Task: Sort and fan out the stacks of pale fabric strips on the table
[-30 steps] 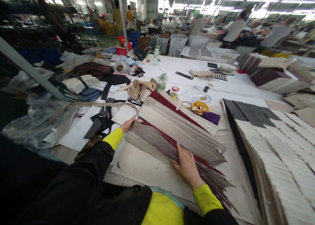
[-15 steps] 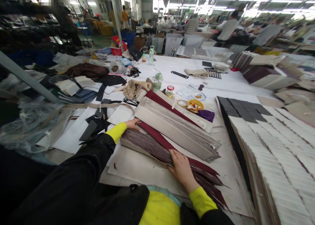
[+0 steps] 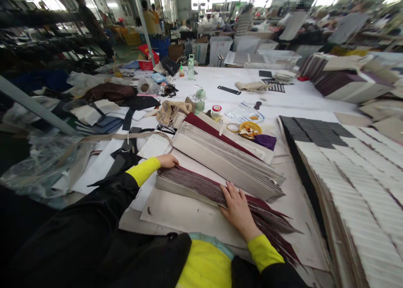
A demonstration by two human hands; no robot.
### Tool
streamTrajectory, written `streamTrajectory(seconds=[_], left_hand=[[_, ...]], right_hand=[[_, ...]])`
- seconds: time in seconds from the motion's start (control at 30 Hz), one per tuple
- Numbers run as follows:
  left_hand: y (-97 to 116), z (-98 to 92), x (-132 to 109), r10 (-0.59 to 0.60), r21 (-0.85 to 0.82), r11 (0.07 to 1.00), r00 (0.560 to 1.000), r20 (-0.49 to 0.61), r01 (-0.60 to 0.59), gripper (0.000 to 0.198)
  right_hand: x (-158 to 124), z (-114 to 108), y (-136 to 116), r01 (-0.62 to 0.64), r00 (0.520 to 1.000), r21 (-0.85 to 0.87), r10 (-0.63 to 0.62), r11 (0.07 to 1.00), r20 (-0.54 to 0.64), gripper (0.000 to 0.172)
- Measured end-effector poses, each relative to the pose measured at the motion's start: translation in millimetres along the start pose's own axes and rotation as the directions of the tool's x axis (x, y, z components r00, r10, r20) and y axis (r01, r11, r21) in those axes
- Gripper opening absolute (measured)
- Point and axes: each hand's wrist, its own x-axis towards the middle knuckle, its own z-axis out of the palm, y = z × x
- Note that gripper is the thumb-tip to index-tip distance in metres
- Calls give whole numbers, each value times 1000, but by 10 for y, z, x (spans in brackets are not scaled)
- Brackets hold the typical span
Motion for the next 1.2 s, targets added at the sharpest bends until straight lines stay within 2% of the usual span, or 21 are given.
streamTrajectory(seconds=[0.13, 0.2, 0.23, 0.33, 0.4, 0.5, 0.6, 0.73, 0.8, 0.9, 0.93, 0.97, 1.0, 1.03, 1.07, 1.1, 1.13, 1.17, 1.2], left_hand=[[103, 69, -49, 71, -182, 982, 990, 124, -48, 13], [191, 122, -109, 148, -217, 969, 978, 147, -114, 21], [242, 171, -155, 188, -207, 965, 975, 119, -160, 31], [402, 390, -351, 322, -36, 945, 944, -71, -325, 66], [492, 514, -503, 407, 137, 911, 901, -154, -388, 77], [551, 548, -683, 474, 344, 848, 868, -151, -403, 77], [496, 492, -721, 519, 456, 793, 841, -154, -405, 78], [375, 551, -608, 441, 484, 821, 875, -199, -303, 80], [369, 642, -610, 404, 461, 850, 878, -259, -255, 78], [435, 855, -784, 360, 299, 923, 819, -446, -243, 64], [462, 954, -869, 314, 169, 950, 803, -508, -264, 55], [486, 1065, -952, 231, -15, 959, 811, -538, -284, 47], [503, 1183, -1024, 124, -248, 927, 854, -506, -281, 42], [513, 1299, -1077, 9, -500, 836, 917, -400, -227, 42], [516, 1401, -1108, -76, -725, 677, 969, -236, -124, 46], [512, 1479, -1116, -108, -884, 468, 993, -56, 1, 53], [503, 1526, -1102, -85, -964, 241, 992, 90, 108, 60], [492, 1539, -1074, -30, -985, 30, 985, 171, 172, 65], [483, 1520, -1037, 25, -971, -150, 982, 186, 188, 70]], right_hand=[[92, -47, 26, -6, 999, 42, 4, 999, 37, 72], [144, -81, 37, -39, 996, 83, 32, 996, 88, 77], [169, -97, 41, -58, 992, 97, 46, 994, 114, 78], [220, -146, 39, -81, 986, 110, 64, 991, 152, 71], [216, -199, 18, -62, 987, 119, 43, 991, 154, 63], [138, -328, -38, -32, 992, 114, 17, 993, 127, 60], [12, -421, -99, -49, 994, 85, 40, 995, 103, 65], [-95, -304, -144, -124, 976, 91, 105, 988, 193, 76], [-105, -207, -142, -155, 964, 124, 123, 980, 235, 76], [-92, -151, -117, -165, 958, 180, 114, 970, 264, 69], [-85, -161, -108, -172, 954, 190, 115, 967, 275, 67], [-79, -181, -101, -183, 949, 197, 121, 963, 291, 66], [-74, -209, -94, -194, 942, 205, 123, 959, 313, 66], [-69, -242, -90, -200, 934, 218, 118, 955, 337, 67], [-64, -280, -89, -198, 927, 238, 103, 951, 361, 69], [-56, -323, -90, -190, 921, 264, 79, 946, 381, 70], [-45, -375, -93, -176, 916, 297, 46, 939, 398, 72], [-28, -437, -98, -159, 912, 334, 8, 929, 410, 74], [-5, -514, -107, -140, 908, 377, -33, 915, 418, 76]])
